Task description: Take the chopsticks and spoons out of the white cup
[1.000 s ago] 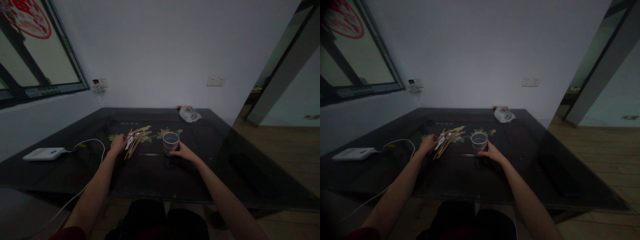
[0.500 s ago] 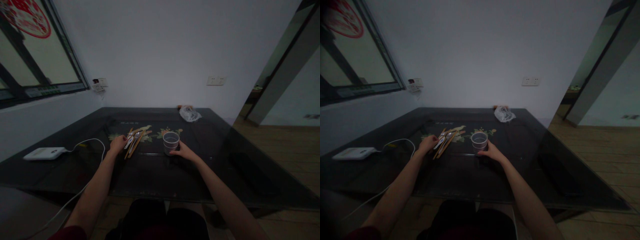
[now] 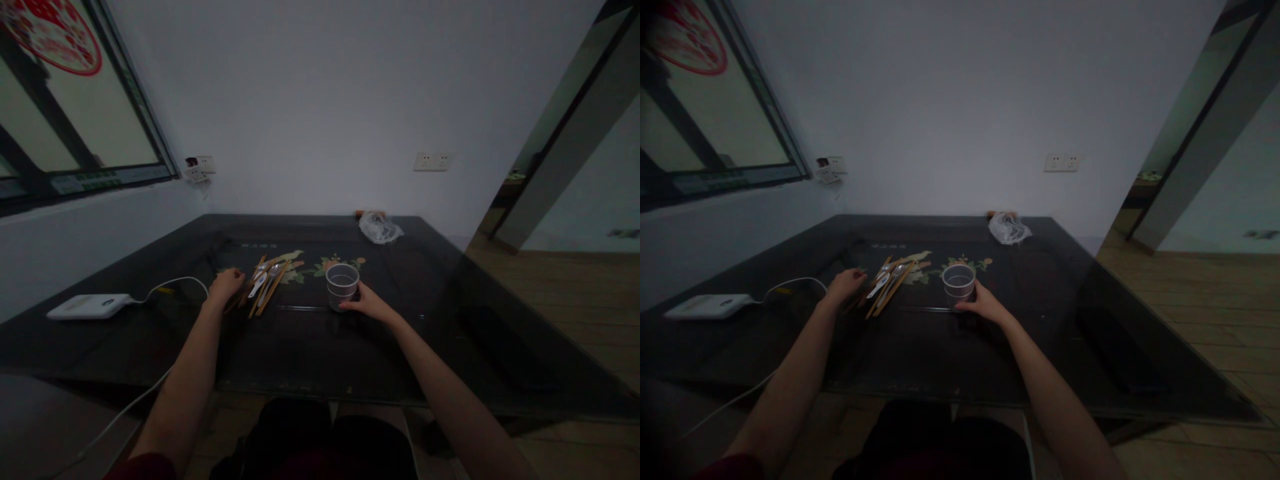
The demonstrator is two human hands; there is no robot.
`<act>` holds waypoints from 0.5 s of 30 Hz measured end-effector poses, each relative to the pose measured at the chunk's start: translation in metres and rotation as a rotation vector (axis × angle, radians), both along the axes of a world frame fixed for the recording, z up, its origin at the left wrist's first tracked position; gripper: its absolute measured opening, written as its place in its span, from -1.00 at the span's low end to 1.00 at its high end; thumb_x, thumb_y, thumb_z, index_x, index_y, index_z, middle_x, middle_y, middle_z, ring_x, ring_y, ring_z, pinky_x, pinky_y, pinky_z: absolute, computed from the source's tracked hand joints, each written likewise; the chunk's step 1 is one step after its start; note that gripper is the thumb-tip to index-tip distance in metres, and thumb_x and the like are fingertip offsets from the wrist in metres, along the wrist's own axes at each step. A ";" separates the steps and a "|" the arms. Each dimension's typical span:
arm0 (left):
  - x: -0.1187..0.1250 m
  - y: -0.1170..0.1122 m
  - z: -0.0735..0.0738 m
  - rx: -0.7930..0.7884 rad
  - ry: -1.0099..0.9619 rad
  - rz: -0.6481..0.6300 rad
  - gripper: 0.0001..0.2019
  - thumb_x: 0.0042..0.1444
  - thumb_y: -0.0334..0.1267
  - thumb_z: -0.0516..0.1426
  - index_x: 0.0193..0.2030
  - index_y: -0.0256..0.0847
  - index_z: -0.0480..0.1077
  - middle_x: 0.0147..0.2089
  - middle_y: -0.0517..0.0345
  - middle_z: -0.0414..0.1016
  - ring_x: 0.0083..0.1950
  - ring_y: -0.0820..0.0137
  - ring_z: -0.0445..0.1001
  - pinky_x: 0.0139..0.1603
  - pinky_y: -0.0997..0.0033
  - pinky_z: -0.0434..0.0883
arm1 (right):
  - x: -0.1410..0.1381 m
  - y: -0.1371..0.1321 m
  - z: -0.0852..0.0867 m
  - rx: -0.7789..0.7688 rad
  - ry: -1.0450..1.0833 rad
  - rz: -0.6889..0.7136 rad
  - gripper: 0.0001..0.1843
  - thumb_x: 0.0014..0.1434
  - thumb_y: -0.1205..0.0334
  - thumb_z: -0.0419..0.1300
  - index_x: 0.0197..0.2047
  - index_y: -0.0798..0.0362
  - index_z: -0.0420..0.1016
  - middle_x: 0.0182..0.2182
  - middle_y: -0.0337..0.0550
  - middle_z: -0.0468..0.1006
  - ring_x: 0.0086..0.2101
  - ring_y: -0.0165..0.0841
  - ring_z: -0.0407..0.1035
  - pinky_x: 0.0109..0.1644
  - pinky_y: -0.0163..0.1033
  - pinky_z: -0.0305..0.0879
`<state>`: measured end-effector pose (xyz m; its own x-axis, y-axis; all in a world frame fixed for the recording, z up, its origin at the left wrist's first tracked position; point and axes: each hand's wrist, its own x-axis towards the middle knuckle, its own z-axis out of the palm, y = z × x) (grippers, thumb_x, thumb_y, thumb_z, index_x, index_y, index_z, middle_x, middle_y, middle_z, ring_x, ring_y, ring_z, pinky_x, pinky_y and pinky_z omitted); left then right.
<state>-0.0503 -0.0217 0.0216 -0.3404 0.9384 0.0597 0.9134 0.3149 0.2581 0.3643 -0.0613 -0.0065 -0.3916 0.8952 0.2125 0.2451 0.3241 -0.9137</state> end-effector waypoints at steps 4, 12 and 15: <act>-0.004 0.001 -0.001 -0.071 -0.047 -0.044 -0.66 0.11 -0.04 0.03 -0.17 -0.19 0.49 -0.12 -0.04 0.56 -0.12 0.21 0.52 -0.26 0.41 0.39 | 0.000 -0.001 0.002 0.001 -0.003 -0.015 -0.13 -0.20 0.12 0.44 0.16 0.10 0.21 0.11 0.05 0.39 0.11 -0.15 0.28 0.25 -0.01 0.10; 0.003 -0.001 -0.001 -0.066 -0.143 -0.093 -0.70 0.09 -0.07 0.05 -0.23 -0.21 0.48 -0.28 0.05 0.59 -0.25 0.33 0.54 -0.34 0.51 0.36 | -0.001 -0.002 0.002 -0.012 0.027 -0.019 -0.13 -0.21 0.17 0.45 0.16 0.07 0.23 0.09 0.03 0.40 0.09 -0.16 0.30 0.23 0.00 0.14; 0.006 -0.003 0.002 -0.051 -0.143 -0.090 -0.68 0.11 -0.06 0.03 -0.20 -0.21 0.48 -0.25 0.03 0.59 -0.23 0.30 0.53 -0.33 0.48 0.36 | -0.001 -0.002 0.003 -0.006 0.031 -0.006 -0.14 -0.20 0.17 0.44 0.17 0.06 0.23 0.10 0.03 0.40 0.10 -0.16 0.29 0.23 0.00 0.14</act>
<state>-0.0448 -0.0248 0.0233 -0.2565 0.9660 -0.0322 0.8935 0.2497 0.3734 0.3635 -0.0637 -0.0038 -0.3793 0.8990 0.2188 0.2186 0.3169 -0.9229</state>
